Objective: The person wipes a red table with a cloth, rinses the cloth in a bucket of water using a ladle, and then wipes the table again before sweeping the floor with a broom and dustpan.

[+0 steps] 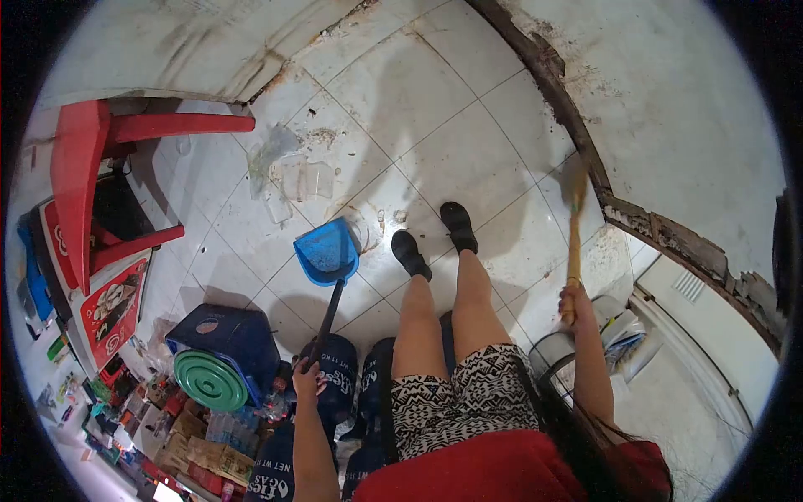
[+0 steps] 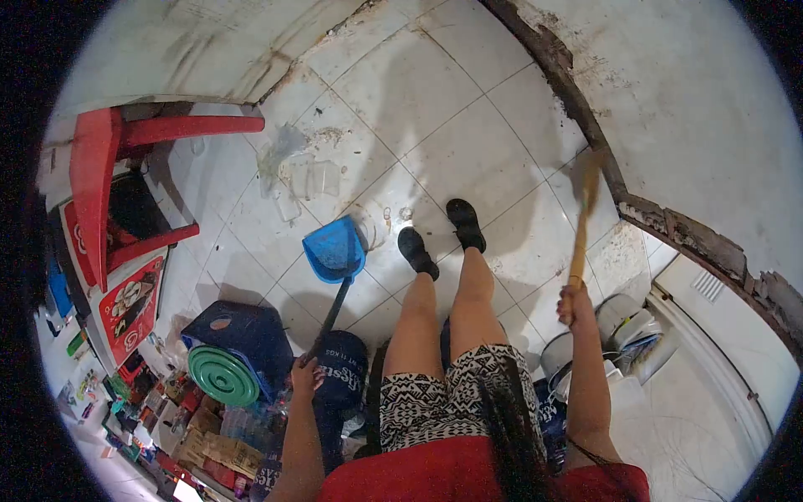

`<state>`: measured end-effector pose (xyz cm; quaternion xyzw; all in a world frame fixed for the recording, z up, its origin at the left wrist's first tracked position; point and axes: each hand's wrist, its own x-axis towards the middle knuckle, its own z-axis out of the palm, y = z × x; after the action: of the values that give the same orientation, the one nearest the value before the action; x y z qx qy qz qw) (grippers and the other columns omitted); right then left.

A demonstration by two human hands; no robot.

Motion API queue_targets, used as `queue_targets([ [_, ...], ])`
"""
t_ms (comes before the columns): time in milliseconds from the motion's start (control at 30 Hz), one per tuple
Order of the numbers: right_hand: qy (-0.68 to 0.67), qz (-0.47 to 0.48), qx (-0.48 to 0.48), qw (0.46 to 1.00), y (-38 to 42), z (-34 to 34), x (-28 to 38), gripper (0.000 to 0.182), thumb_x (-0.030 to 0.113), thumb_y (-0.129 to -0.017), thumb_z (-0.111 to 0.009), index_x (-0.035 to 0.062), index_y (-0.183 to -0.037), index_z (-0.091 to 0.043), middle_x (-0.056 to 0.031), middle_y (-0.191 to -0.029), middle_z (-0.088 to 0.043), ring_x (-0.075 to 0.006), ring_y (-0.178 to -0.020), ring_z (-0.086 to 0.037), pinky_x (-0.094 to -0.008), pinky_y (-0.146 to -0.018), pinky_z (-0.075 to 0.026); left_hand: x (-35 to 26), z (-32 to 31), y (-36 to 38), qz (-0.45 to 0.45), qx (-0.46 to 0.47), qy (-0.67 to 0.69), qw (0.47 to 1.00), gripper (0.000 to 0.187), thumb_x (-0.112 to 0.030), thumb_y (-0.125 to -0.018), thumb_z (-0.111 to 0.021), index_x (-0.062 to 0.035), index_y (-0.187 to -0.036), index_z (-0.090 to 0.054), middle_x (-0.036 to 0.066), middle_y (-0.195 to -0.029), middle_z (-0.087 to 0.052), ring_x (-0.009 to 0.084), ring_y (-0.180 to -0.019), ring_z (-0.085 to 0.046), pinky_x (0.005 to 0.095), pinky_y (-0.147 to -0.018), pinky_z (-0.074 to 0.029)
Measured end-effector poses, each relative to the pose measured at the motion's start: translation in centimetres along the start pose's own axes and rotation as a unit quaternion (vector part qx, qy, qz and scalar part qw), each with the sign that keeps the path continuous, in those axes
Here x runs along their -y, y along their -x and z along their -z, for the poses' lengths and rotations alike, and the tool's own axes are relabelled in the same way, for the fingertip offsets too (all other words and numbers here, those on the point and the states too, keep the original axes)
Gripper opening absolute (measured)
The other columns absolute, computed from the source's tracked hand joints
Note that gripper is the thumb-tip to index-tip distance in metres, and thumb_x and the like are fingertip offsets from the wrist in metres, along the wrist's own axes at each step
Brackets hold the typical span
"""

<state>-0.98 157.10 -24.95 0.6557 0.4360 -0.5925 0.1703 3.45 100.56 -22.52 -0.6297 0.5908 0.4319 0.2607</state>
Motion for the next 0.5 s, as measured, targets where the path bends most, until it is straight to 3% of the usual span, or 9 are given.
queue_targets([
  [133,-0.298,0.016,0.064,0.952,-7.7,3.2,4.3,0.006,0.008,-0.068,-0.051,0.0092,-0.065,-0.046,-0.0011,-0.051,-0.045,-0.0129,-0.044,-0.045,-0.0234,-0.039,-0.04,1.3,-2.1,0.9,0.034,-0.006,0.012,0.999,0.036,-0.009,-0.071,-0.054,-0.0122,-0.105,-0.041,0.004,-0.052,-0.048,0.0113,-0.037,-0.047,0.0207,-0.029,-0.033],
  [200,-0.293,0.015,-0.074,0.953,-11.2,0.4,8.2,0.01,0.008,-0.067,-0.053,0.0103,-0.062,-0.045,-0.0002,-0.052,-0.046,-0.0124,-0.047,-0.046,-0.0243,-0.042,-0.04,1.2,-3.4,2.2,0.03,-0.01,-0.005,0.999,0.036,-0.01,-0.072,-0.054,-0.0137,-0.105,-0.042,0.003,-0.053,-0.049,0.011,-0.038,-0.047,0.0204,-0.029,-0.033],
  [233,-0.224,0.101,0.053,0.968,-13.8,-0.1,8.6,0.014,0.019,-0.071,-0.055,0.0102,-0.064,-0.046,0.0001,-0.049,-0.041,-0.0122,-0.047,-0.042,-0.0199,-0.044,-0.039,1.2,-3.9,2.4,0.033,-0.019,0.0,0.999,0.035,-0.011,-0.072,-0.054,-0.0137,-0.105,-0.042,0.003,-0.054,-0.049,0.0109,-0.038,-0.046,0.0204,-0.029,-0.033],
  [300,-0.192,0.076,0.152,0.967,-17.1,-4.9,11.1,0.018,0.014,-0.07,-0.051,0.0152,-0.056,-0.04,0.0035,-0.046,-0.036,-0.0087,-0.04,-0.037,-0.0189,-0.034,-0.029,1.7,-4.6,2.7,0.027,-0.011,-0.007,1.0,0.034,-0.012,-0.072,-0.055,-0.0138,-0.104,-0.043,0.002,-0.054,-0.049,0.0104,-0.037,-0.045,0.0202,-0.029,-0.033],
  [367,-0.054,0.112,0.285,0.95,-18.1,-10.9,11.8,0.02,0.014,-0.07,-0.051,0.016,-0.056,-0.036,0.0038,-0.043,-0.03,-0.0075,-0.038,-0.033,-0.0208,-0.031,-0.025,1.5,-6.2,3.8,0.043,-0.023,-0.013,0.999,0.034,-0.012,-0.072,-0.054,-0.0139,-0.104,-0.043,0.002,-0.053,-0.048,0.0104,-0.038,-0.045,0.0199,-0.029,-0.032],
  [400,-0.034,0.094,0.149,0.984,-18.3,-15.1,11.6,0.019,0.013,-0.07,-0.049,0.0152,-0.057,-0.036,0.0019,-0.044,-0.031,-0.0099,-0.037,-0.034,-0.0236,-0.031,-0.026,1.2,-6.9,4.2,0.051,-0.044,-0.021,0.998,0.034,-0.011,-0.073,-0.054,-0.014,-0.105,-0.042,0.002,-0.052,-0.047,0.0103,-0.038,-0.044,0.0197,-0.029,-0.032],
  [433,0.077,0.015,0.296,0.952,-21.0,-16.3,11.7,0.013,0.013,-0.07,-0.047,0.0136,-0.062,-0.037,-0.0006,-0.051,-0.036,-0.0135,-0.038,-0.036,-0.027,-0.031,-0.029,1.7,-7.1,4.0,0.052,-0.02,0.026,0.998,0.035,-0.011,-0.073,-0.053,-0.0142,-0.105,-0.041,0.003,-0.052,-0.047,0.0105,-0.038,-0.044,0.0199,-0.029,-0.031],
  [467,0.155,0.089,0.151,0.972,-20.5,-20.1,10.7,0.012,0.009,-0.068,-0.048,0.0102,-0.077,-0.04,-0.0044,-0.061,-0.041,-0.0165,-0.04,-0.04,-0.0295,-0.032,-0.034,2.1,-7.7,4.0,0.052,-0.021,0.027,0.998,0.035,-0.011,-0.073,-0.053,-0.0142,-0.105,-0.041,0.003,-0.052,-0.047,0.0105,-0.038,-0.044,0.0199,-0.029,-0.031],
  [500,0.192,0.114,0.134,0.966,-16.5,-22.6,10.8,0.027,0.006,-0.067,-0.049,0.0094,-0.09,-0.037,-0.0063,-0.066,-0.042,-0.0172,-0.042,-0.043,-0.0303,-0.033,-0.036,2.4,-8.1,3.9,0.065,-0.021,0.05,0.996,0.034,-0.011,-0.073,-0.052,-0.014,-0.105,-0.041,0.004,-0.053,-0.047,0.0107,-0.038,-0.044,0.0206,-0.028,-0.031],
])
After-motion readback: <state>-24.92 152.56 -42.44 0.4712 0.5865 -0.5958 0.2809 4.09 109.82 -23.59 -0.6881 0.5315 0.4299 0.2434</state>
